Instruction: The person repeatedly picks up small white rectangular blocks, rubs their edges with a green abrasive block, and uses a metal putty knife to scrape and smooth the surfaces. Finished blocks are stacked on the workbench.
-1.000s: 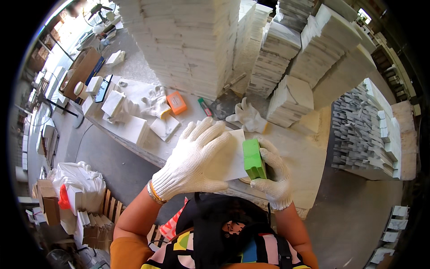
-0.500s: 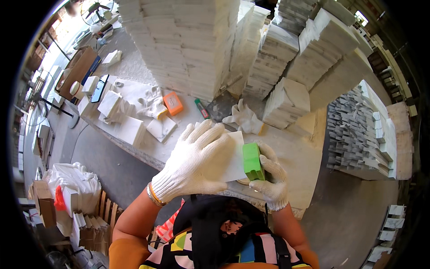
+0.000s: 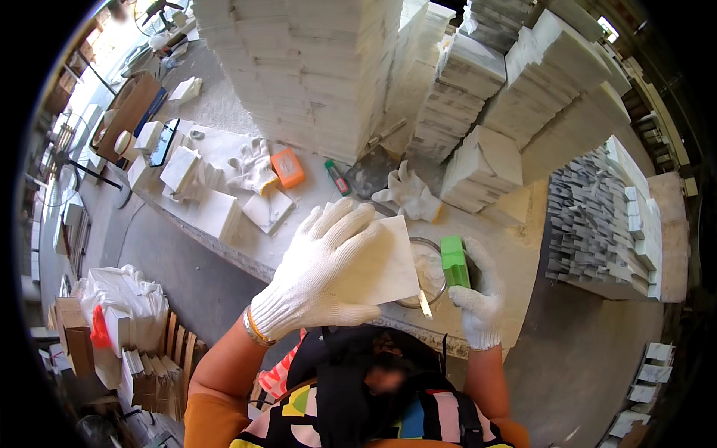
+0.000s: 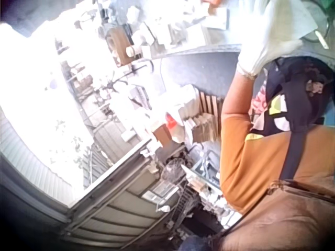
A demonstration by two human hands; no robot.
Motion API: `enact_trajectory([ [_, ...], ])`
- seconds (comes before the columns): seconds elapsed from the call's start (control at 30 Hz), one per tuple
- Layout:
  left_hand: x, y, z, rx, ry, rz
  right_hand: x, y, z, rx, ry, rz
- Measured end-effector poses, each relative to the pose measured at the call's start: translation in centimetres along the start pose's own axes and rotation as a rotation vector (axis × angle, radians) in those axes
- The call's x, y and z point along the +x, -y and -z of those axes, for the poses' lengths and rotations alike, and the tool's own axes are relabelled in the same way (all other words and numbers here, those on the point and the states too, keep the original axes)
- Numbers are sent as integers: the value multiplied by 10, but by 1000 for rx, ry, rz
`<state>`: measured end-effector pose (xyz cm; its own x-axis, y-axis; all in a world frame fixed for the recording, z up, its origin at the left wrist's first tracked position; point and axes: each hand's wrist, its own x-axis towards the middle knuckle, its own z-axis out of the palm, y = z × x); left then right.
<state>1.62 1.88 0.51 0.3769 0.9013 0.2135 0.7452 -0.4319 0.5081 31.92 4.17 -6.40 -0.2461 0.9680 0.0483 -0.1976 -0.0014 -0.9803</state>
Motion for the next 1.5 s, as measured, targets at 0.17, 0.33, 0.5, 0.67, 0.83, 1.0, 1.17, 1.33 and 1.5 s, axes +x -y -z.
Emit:
enact_trajectory([
  [0.17, 4, -4, 4, 22, 22, 6, 14, 25, -35, -147, 305, 339],
  [0.33, 2, -3, 2, 5, -10, 4, 5, -35, -14, -34, 273, 242],
  [0.5, 4, -4, 1, -5, 10, 24, 0, -20, -18, 280, 95, 67],
  [0.67, 3, -5, 2, 3, -9, 25, 14, -5, -30, 3, 344, 304],
  [0.83, 6, -5, 4, -11, 10, 17, 1, -47, -2, -14, 194, 216],
  [1.0, 5, -5, 5, -2, 5, 12, 18, 16, -34, -77, 364, 404],
  [1.17, 5, -5, 4, 4, -5, 4, 7, -28, -19, -48, 243, 275],
  [1.33, 1, -5, 2, 1, 2, 13, 1, -17, -19, 182, 122, 204],
  [1.5, 3, -4, 4, 5, 2, 0, 13, 7, -37, -48, 350, 350],
])
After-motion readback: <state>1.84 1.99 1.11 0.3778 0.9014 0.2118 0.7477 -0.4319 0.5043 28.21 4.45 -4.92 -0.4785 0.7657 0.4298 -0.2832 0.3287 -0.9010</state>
